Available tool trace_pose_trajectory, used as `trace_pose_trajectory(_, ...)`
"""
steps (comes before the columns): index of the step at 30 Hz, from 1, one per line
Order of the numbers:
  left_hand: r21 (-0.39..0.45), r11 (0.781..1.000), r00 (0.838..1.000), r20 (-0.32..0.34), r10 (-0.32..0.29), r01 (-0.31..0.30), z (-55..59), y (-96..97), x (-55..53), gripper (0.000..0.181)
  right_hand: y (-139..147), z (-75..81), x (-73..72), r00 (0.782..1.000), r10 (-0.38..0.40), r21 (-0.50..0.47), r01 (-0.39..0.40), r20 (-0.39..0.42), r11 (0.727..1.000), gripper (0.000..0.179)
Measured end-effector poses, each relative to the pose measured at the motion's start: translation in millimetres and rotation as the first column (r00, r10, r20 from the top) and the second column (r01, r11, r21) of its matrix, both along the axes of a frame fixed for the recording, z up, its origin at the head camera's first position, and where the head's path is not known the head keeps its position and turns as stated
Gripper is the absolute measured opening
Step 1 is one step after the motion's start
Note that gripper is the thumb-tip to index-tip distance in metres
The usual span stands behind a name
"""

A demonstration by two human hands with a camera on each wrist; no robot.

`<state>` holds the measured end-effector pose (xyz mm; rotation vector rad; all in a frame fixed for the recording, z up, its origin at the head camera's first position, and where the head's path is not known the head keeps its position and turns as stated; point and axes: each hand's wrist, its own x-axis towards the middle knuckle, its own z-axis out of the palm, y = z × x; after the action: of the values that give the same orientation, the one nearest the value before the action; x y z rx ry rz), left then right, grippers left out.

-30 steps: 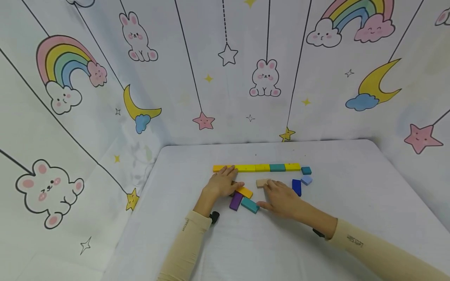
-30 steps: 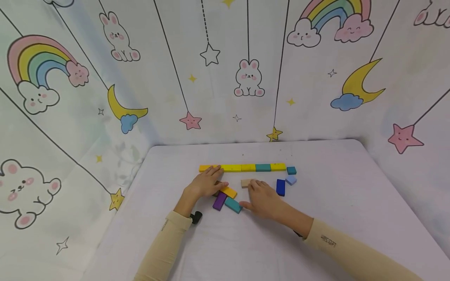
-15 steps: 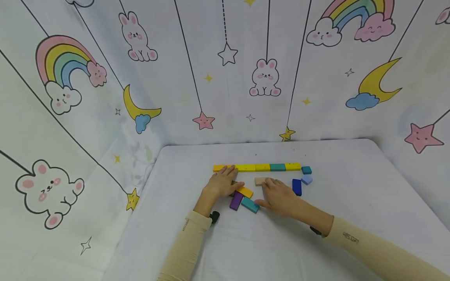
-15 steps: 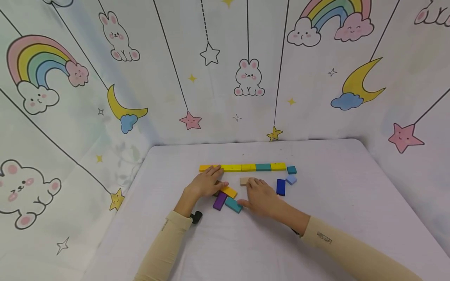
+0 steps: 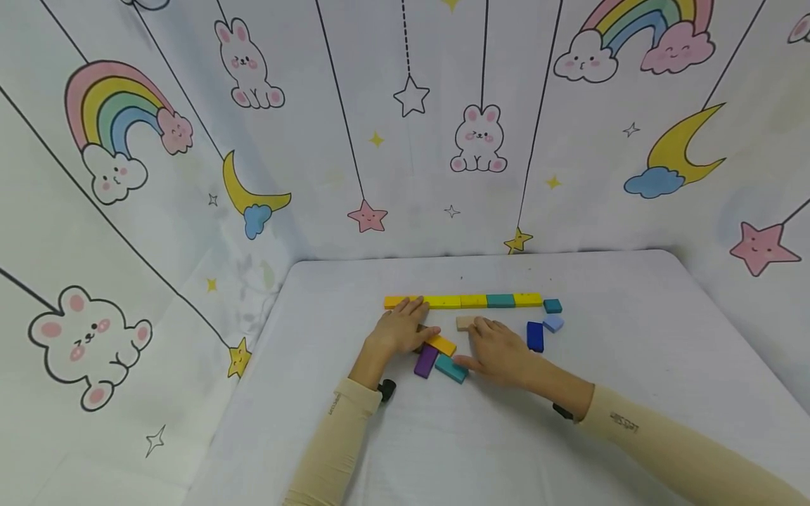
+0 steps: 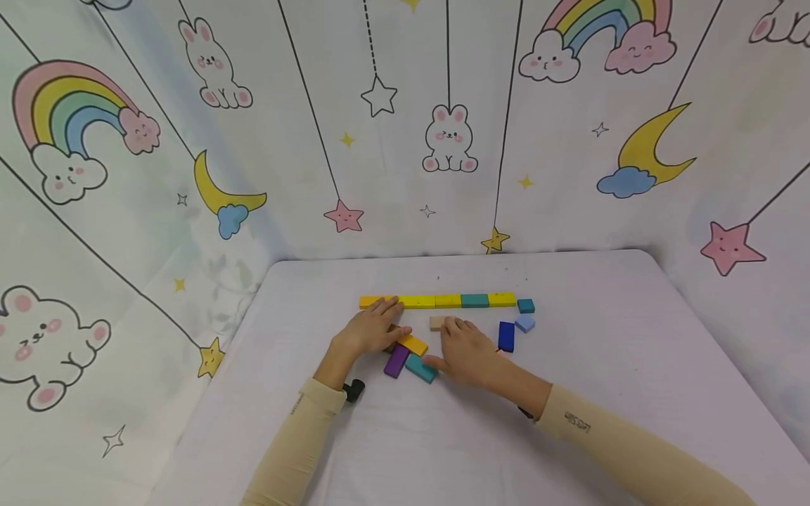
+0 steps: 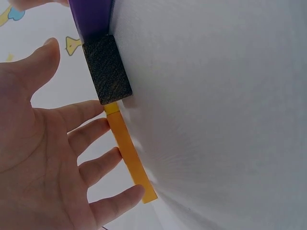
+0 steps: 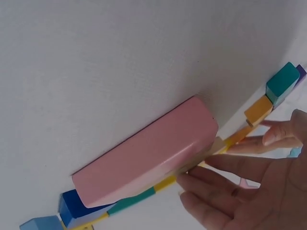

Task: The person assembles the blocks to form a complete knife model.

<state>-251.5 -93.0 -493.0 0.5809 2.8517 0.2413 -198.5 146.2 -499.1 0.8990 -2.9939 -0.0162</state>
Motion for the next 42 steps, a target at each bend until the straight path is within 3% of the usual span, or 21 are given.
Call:
trace_pose_trajectory(17, -0.005, 1.0, 1.0, -0.008, -0.015, 0.015, 0.8, -1.1, 0.1, 0.078, -9.0, 0.5, 0.3, 0.99, -0.08, 0.021, 0.078, 0.114, 0.997, 0.09)
trace_pose_trajectory(42, -0.001, 1.0, 1.0, -0.004, -0.001, 0.001, 0.6, -0.7, 0.7, 0.077, -15.7, -2.3, 1.3, 0.998, -0.049, -0.012, 0.049, 0.039, 0.999, 0.087)
